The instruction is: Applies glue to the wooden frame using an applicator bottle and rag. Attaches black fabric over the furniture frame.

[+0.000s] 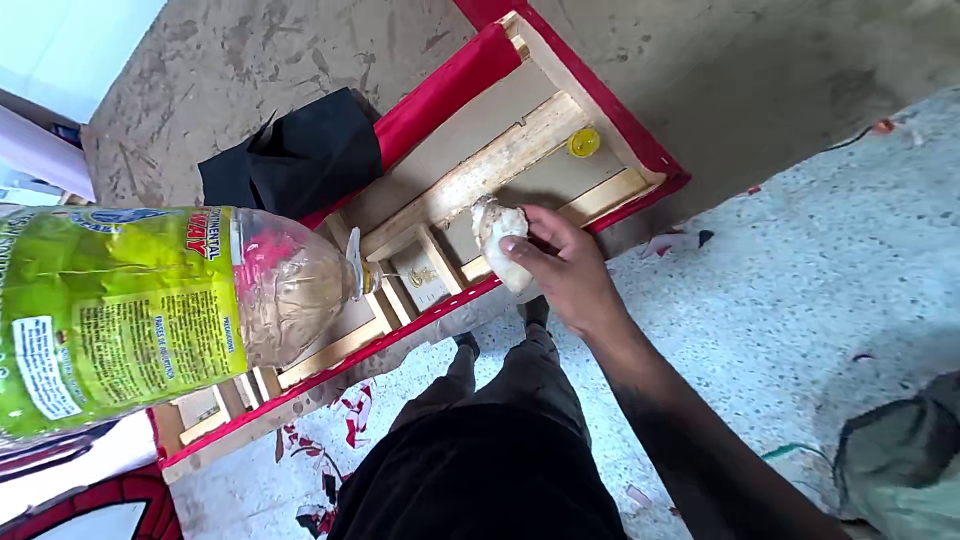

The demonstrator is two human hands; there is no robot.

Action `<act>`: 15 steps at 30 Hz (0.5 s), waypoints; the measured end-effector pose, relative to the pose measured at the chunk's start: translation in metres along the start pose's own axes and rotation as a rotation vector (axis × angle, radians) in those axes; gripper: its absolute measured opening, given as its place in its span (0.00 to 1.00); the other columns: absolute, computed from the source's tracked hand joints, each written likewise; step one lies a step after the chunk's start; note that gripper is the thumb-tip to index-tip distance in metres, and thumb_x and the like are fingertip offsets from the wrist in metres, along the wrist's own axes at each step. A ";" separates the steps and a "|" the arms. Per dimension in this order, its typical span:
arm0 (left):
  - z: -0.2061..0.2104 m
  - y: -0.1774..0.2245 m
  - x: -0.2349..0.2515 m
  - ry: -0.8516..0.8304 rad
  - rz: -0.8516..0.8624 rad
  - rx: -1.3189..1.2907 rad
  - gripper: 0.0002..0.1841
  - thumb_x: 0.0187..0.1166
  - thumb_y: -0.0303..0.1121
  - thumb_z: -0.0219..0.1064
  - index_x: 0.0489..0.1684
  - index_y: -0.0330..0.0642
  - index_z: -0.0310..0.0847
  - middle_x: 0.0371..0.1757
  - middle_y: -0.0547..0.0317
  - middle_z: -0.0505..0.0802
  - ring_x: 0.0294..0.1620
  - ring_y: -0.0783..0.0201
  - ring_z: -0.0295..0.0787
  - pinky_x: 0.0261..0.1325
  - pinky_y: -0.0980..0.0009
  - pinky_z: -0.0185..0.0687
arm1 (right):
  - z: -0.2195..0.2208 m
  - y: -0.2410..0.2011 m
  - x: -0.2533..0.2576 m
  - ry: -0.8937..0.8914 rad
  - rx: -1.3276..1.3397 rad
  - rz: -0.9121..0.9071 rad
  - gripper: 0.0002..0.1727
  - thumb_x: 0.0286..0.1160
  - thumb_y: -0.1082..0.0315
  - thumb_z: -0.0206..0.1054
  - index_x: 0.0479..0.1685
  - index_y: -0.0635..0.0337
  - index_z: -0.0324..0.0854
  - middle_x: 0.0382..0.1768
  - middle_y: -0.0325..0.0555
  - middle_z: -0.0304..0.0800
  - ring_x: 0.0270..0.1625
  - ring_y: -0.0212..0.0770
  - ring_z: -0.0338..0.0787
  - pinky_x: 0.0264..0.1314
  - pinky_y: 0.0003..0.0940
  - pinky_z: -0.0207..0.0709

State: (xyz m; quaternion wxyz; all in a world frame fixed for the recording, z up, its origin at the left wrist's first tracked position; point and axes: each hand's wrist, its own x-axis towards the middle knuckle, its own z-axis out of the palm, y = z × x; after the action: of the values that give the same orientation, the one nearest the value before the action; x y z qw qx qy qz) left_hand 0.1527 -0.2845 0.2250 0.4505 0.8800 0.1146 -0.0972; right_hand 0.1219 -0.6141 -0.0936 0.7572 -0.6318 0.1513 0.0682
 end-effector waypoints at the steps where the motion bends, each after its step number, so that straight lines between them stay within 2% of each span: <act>1: -0.002 -0.015 0.000 0.064 -0.038 -0.046 0.11 0.64 0.31 0.74 0.33 0.34 0.77 0.29 0.64 0.88 0.33 0.80 0.85 0.50 0.87 0.79 | 0.004 0.001 -0.005 0.016 -0.010 -0.010 0.29 0.77 0.57 0.73 0.79 0.47 0.77 0.62 0.41 0.91 0.62 0.40 0.92 0.64 0.45 0.90; 3: -0.012 -0.070 0.006 0.233 -0.027 -0.150 0.21 0.57 0.49 0.83 0.33 0.45 0.81 0.27 0.73 0.92 0.32 0.84 0.89 0.47 0.89 0.84 | 0.011 0.000 -0.015 0.028 -0.022 -0.034 0.28 0.78 0.59 0.72 0.79 0.47 0.77 0.62 0.42 0.91 0.62 0.41 0.92 0.63 0.45 0.90; 4: -0.031 -0.117 0.013 0.229 0.033 -0.231 0.22 0.55 0.54 0.83 0.35 0.53 0.81 0.30 0.77 0.92 0.34 0.84 0.90 0.47 0.87 0.86 | 0.015 -0.002 -0.020 0.029 -0.029 -0.035 0.28 0.78 0.60 0.72 0.79 0.48 0.77 0.63 0.43 0.91 0.62 0.42 0.92 0.64 0.45 0.90; 6: -0.088 -0.231 0.036 -0.020 0.144 -0.351 0.22 0.57 0.67 0.79 0.46 0.74 0.88 0.43 0.85 0.95 0.46 0.86 0.91 0.52 0.82 0.88 | 0.026 -0.008 -0.030 0.044 -0.075 -0.008 0.27 0.78 0.61 0.72 0.78 0.46 0.78 0.62 0.42 0.92 0.61 0.41 0.93 0.64 0.45 0.90; 7: -0.095 -0.273 0.045 -0.073 0.188 -0.414 0.24 0.59 0.68 0.77 0.52 0.76 0.87 0.49 0.84 0.95 0.51 0.84 0.91 0.55 0.78 0.89 | 0.033 -0.011 -0.035 0.055 -0.102 0.010 0.26 0.79 0.60 0.71 0.77 0.47 0.79 0.60 0.41 0.93 0.59 0.40 0.93 0.63 0.45 0.91; 9: -0.079 -0.311 0.055 -0.072 0.244 -0.538 0.30 0.61 0.70 0.73 0.62 0.73 0.85 0.55 0.79 0.95 0.57 0.78 0.91 0.59 0.72 0.90 | 0.052 -0.015 -0.040 0.072 -0.111 0.042 0.26 0.79 0.59 0.71 0.77 0.50 0.80 0.57 0.43 0.94 0.56 0.41 0.95 0.61 0.45 0.91; 11: -0.061 -0.328 0.060 -0.041 0.246 -0.640 0.30 0.62 0.72 0.71 0.61 0.70 0.86 0.54 0.76 0.95 0.57 0.76 0.92 0.59 0.70 0.90 | 0.073 -0.018 -0.039 0.048 -0.096 0.059 0.26 0.80 0.59 0.71 0.77 0.51 0.80 0.56 0.45 0.94 0.55 0.42 0.94 0.60 0.45 0.91; 15: -0.051 -0.368 0.079 -0.114 0.239 -0.778 0.29 0.64 0.70 0.71 0.61 0.69 0.87 0.54 0.74 0.96 0.56 0.74 0.93 0.58 0.67 0.91 | 0.114 -0.030 -0.027 -0.102 -0.122 0.076 0.22 0.82 0.58 0.69 0.74 0.50 0.83 0.52 0.44 0.95 0.50 0.40 0.94 0.54 0.42 0.90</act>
State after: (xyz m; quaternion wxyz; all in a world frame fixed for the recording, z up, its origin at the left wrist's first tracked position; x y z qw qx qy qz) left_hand 0.1252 -0.0248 -0.0507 0.7634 0.6444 0.0147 -0.0420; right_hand 0.1215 -0.5063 -0.0389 0.7208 -0.6663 0.1321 0.1380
